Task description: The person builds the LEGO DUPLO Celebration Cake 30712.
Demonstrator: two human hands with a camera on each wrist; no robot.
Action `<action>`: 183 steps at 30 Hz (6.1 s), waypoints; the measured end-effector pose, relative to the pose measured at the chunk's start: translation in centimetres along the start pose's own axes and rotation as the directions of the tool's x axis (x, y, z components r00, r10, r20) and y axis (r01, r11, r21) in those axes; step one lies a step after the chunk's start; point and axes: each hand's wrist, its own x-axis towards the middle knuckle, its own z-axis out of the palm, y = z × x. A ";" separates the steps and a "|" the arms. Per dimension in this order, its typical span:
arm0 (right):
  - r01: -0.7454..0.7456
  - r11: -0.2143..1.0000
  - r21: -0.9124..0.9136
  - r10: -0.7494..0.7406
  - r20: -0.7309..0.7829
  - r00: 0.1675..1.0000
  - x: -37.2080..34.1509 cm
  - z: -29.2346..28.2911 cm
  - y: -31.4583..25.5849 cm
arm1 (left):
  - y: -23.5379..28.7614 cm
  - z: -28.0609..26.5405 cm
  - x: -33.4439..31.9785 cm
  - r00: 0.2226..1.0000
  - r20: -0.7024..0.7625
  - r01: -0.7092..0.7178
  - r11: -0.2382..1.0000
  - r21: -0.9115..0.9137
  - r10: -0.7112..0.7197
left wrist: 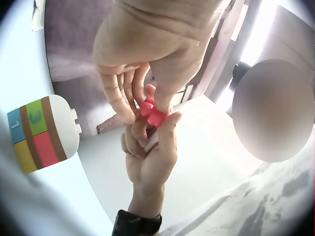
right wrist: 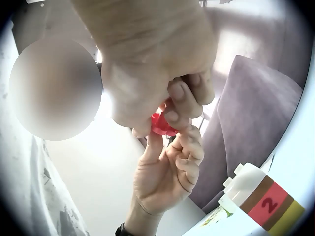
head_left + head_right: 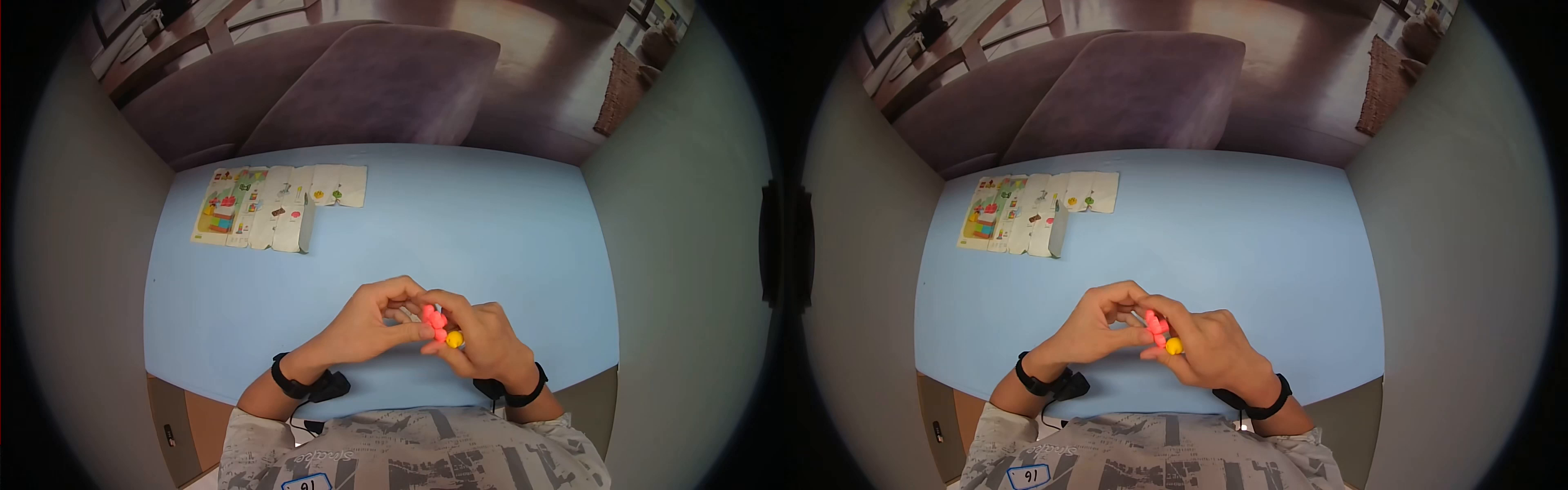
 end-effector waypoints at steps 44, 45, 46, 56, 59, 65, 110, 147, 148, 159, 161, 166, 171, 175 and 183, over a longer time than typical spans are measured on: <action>0.231 0.970 -0.079 -0.242 -0.411 0.879 1.9 1.4 0.6 | -0.1 0.4 0.2 0.980 -0.195 -0.024 0.999 0.022 0.028; 0.224 0.970 -0.092 -0.242 -0.405 0.882 2.0 1.5 0.6 | -0.1 0.5 0.2 0.975 -0.219 -0.027 0.996 0.089 0.046; 0.217 0.970 -0.106 -0.241 -0.398 0.885 2.1 1.6 0.5 | -0.2 0.6 0.2 0.968 -0.241 -0.028 0.987 0.156 0.066; 0.160 0.985 -0.065 -0.172 -0.404 0.898 2.0 2.2 1.2 | -0.8 1.1 0.4 0.877 -0.270 -0.158 0.771 0.616 0.396; 0.114 0.993 -0.004 -0.106 -0.393 0.914 1.7 2.2 1.1 | -1.0 1.1 0.5 0.858 -0.239 -0.203 0.728 0.655 0.454; 0.143 0.989 -0.028 -0.143 -0.401 0.905 1.6 2.4 1.3 | -0.7 1.3 0.2 0.845 -0.190 -0.199 0.624 0.756 0.500; -0.138 0.978 0.158 0.172 -0.227 0.959 2.1 1.5 2.6 | 0.0 -0.8 0.4 0.995 0.060 -0.092 0.521 0.849 0.079; -0.069 0.997 0.044 0.076 -0.179 0.981 3.1 2.6 3.8 | -2.5 -2.8 2.9 0.981 -0.180 0.056 0.765 0.641 0.079; -0.070 0.997 0.041 0.076 -0.177 0.981 3.1 2.6 3.8 | -2.5 -2.8 2.9 0.980 -0.182 0.058 0.772 0.632 0.076; -0.092 0.996 -0.013 0.089 -0.149 0.985 3.0 2.7 3.8 | -2.4 -3.4 2.9 0.987 -0.162 0.079 0.886 0.457 -0.005; -0.088 0.995 -0.046 0.080 -0.140 0.987 3.0 2.9 3.9 | -2.4 -3.6 2.8 0.991 -0.132 0.065 0.869 0.491 0.001; -0.100 0.993 -0.062 0.090 -0.144 0.985 3.1 3.0 3.7 | -2.2 -3.8 2.9 0.996 -0.091 0.050 0.831 0.553 0.001; -0.113 0.989 -0.101 0.097 -0.150 0.984 3.1 3.0 3.5 | -1.7 -3.8 2.8 0.997 -0.070 0.066 0.798 0.599 -0.031; -0.110 0.988 -0.106 0.094 -0.148 0.985 3.0 2.9 3.6 | -1.5 -3.9 2.7 0.997 -0.067 0.070 0.775 0.628 -0.035; -0.204 0.976 0.083 0.213 -0.127 0.969 2.8 1.1 4.3 | -1.0 -6.2 2.4 0.980 -0.184 0.030 0.860 0.510 0.075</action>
